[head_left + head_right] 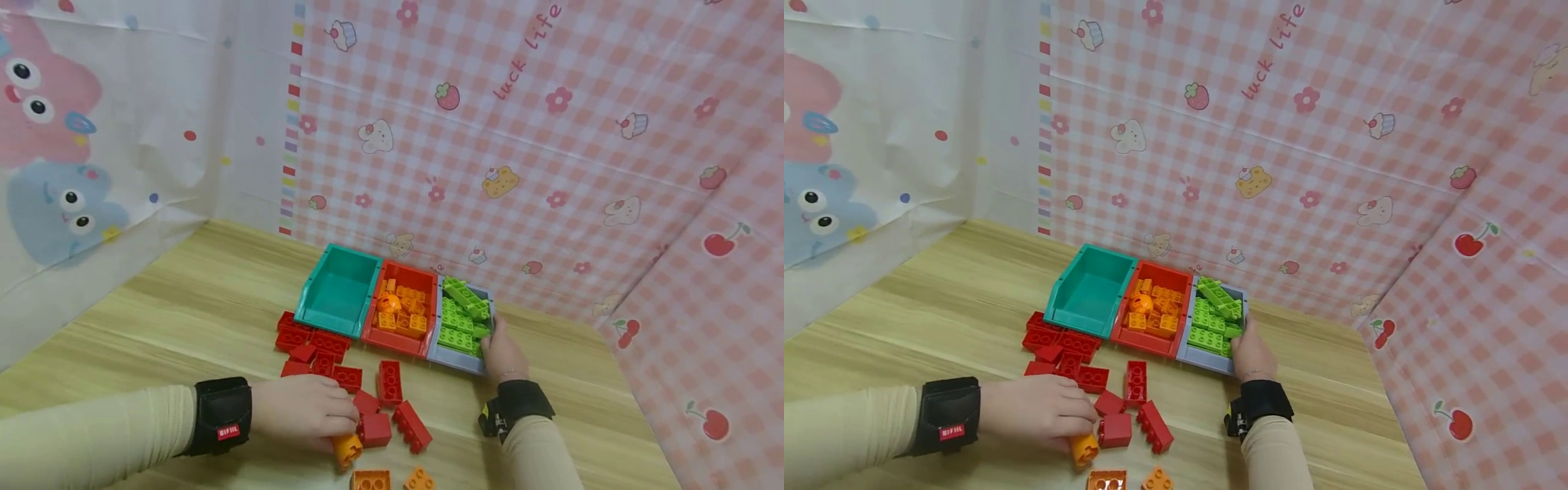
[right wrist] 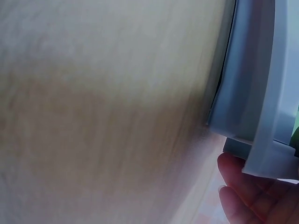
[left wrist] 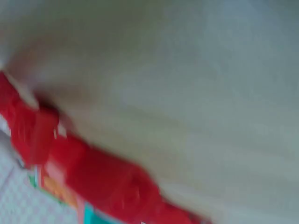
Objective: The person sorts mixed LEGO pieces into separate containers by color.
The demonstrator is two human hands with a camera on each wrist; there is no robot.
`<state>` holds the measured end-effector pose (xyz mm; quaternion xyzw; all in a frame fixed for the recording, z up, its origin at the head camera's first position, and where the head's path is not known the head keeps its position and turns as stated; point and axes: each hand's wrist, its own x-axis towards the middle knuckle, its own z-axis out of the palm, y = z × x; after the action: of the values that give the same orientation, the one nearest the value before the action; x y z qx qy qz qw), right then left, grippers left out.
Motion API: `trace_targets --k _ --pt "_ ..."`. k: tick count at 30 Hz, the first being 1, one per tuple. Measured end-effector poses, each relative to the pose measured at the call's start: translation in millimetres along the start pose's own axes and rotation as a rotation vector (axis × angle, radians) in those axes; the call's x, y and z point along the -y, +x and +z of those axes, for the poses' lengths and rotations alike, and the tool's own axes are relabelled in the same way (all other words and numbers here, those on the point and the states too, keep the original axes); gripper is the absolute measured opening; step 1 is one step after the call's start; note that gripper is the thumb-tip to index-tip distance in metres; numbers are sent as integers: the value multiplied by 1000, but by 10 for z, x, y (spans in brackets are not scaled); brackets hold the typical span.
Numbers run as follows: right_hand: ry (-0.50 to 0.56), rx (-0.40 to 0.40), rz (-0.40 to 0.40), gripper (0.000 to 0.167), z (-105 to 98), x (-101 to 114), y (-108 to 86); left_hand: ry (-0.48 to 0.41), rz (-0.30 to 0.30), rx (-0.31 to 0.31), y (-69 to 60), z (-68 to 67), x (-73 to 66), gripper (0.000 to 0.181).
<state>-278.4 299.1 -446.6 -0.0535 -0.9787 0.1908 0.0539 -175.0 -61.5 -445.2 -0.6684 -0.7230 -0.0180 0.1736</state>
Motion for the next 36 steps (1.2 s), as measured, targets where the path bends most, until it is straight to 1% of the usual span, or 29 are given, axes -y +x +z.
trace_targets --k 1,3,5,6,8,9,11,12,14,17,19,20,22,24,26,28,29,30,31,33,34,36 --pt "5 -2 -1 55 -1 1 1 -12 -34 -31 7 -39 46 29" --pt "10 -1 0 56 0 3 5 -22 -135 -97 74 -120 187 32" --pt "12 1 7 56 5 2 8 -21 -280 -157 222 -176 394 34" --pt "10 0 11 56 8 -1 7 -3 -358 -172 315 -181 519 35" --pt "13 -6 16 56 23 -3 4 35 -518 -176 518 -148 784 34" --pt "12 -9 17 56 34 0 -1 61 -591 -169 612 -101 916 34" --pt "12 -11 17 56 64 15 -19 105 -728 -126 777 14 1155 32" --pt "10 -12 15 56 87 26 -25 130 -785 -94 837 81 1258 31" --pt "13 -9 4 56 137 58 -39 161 -889 -27 920 199 1415 28" --pt "24 -4 -6 56 207 111 -51 174 -1011 61 964 340 1546 24" --pt "38 -8 -8 56 240 145 -47 170 -1075 104 960 391 1582 21" --pt "42 -11 -9 56 251 157 -44 163 -1097 123 955 408 1594 20" --pt "47 -12 -3 56 265 176 -33 148 -1123 140 947 422 1606 19" --pt "52 -14 -6 57 262 178 -25 127 -1134 142 944 428 1619 19" --pt "55 -20 -14 57 245 161 -20 113 -1113 122 942 430 1635 18" --pt "55 -27 -19 57 210 133 -19 96 -1081 88 961 376 1599 18" --pt "54 -31 -21 56 192 112 -16 86 -1055 63 973 338 1564 18" --pt "55 -37 -21 56 176 90 -10 81 -1020 39 982 298 1514 19" --pt "52 -40 -19 56 160 67 -3 74 -971 11 989 249 1441 21" --pt "44 -44 -10 55 130 14 12 59 -845 -39 994 138 1238 24" --pt "43 -45 -7 55 116 -10 19 56 -762 -55 981 94 1121 25" --pt "39 -44 2 55 83 -54 30 55 -559 -78 928 20 856 24"
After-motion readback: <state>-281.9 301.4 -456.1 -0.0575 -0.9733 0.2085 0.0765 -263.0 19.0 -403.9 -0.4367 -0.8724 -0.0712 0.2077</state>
